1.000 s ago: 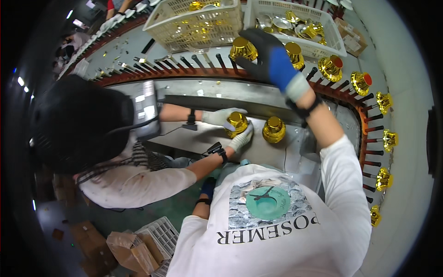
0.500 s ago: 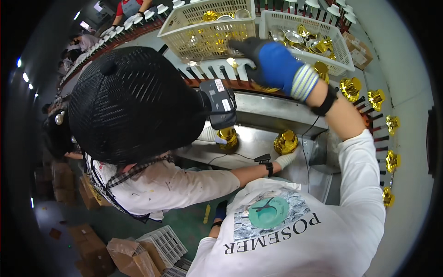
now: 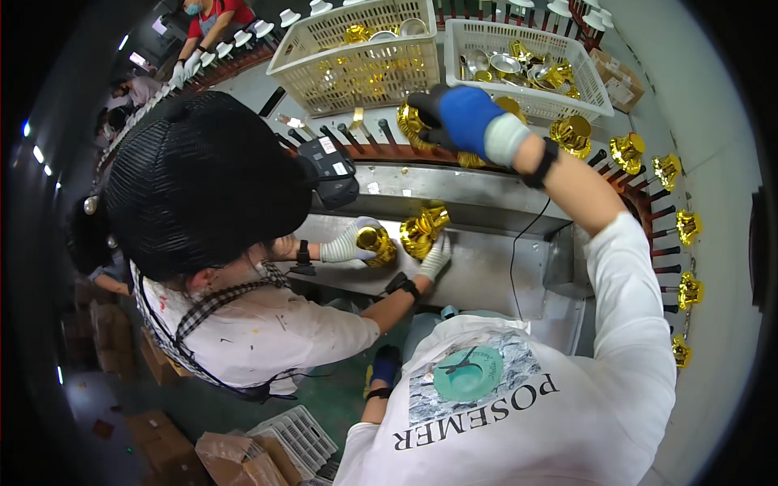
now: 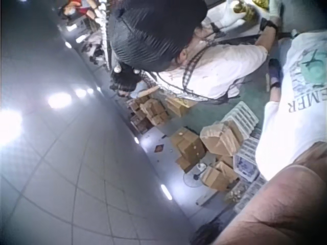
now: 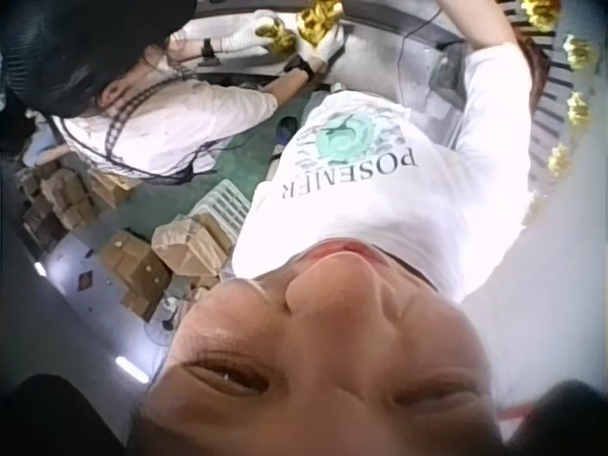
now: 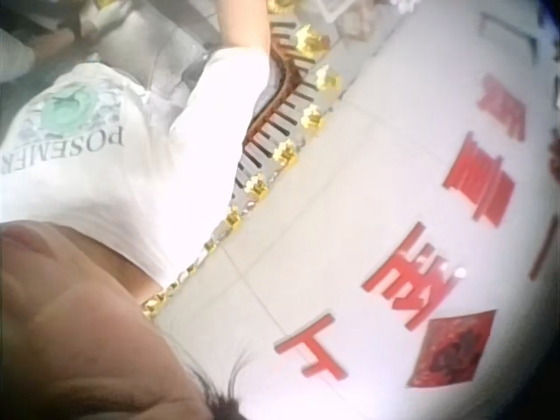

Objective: The person handles gold-colored plastic trophies on a manufacturing line, taking them from a bin and placing them onto a rotating assembly rack before moving them to a conveyor.

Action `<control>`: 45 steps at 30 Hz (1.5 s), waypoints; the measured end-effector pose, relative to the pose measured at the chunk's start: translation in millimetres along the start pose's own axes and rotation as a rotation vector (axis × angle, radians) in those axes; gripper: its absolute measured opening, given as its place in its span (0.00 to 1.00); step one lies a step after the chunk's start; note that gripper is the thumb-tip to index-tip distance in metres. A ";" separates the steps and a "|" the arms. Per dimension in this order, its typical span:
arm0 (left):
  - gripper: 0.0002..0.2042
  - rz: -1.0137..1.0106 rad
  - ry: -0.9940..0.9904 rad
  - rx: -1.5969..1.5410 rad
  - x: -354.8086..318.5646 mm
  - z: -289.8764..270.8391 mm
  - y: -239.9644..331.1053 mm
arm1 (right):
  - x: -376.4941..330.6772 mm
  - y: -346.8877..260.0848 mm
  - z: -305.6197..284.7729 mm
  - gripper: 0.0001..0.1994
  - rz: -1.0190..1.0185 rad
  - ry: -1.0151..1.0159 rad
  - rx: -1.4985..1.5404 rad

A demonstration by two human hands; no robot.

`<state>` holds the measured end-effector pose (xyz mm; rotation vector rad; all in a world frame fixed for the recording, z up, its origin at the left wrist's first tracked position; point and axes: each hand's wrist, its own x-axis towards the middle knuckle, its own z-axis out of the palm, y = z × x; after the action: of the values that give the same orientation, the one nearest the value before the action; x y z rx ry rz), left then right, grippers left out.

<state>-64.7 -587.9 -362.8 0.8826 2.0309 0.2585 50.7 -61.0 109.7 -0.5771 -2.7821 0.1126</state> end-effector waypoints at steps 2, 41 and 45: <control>0.24 -0.100 0.014 -0.044 8.8 -18.7 -9.0 | -58.7 -2.0 -17.9 0.29 0.012 0.152 0.116; 0.32 0.623 0.720 0.365 181.4 -367.9 541.6 | -81.5 104.1 75.7 0.31 0.063 0.770 0.039; 0.29 0.625 0.800 0.498 132.8 -346.1 569.6 | -32.1 141.1 70.8 0.22 0.211 -0.076 0.027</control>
<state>-108.4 -35.7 31.0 1.9725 2.5265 0.5209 110.5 54.4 14.4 -0.8759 -2.7794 0.2212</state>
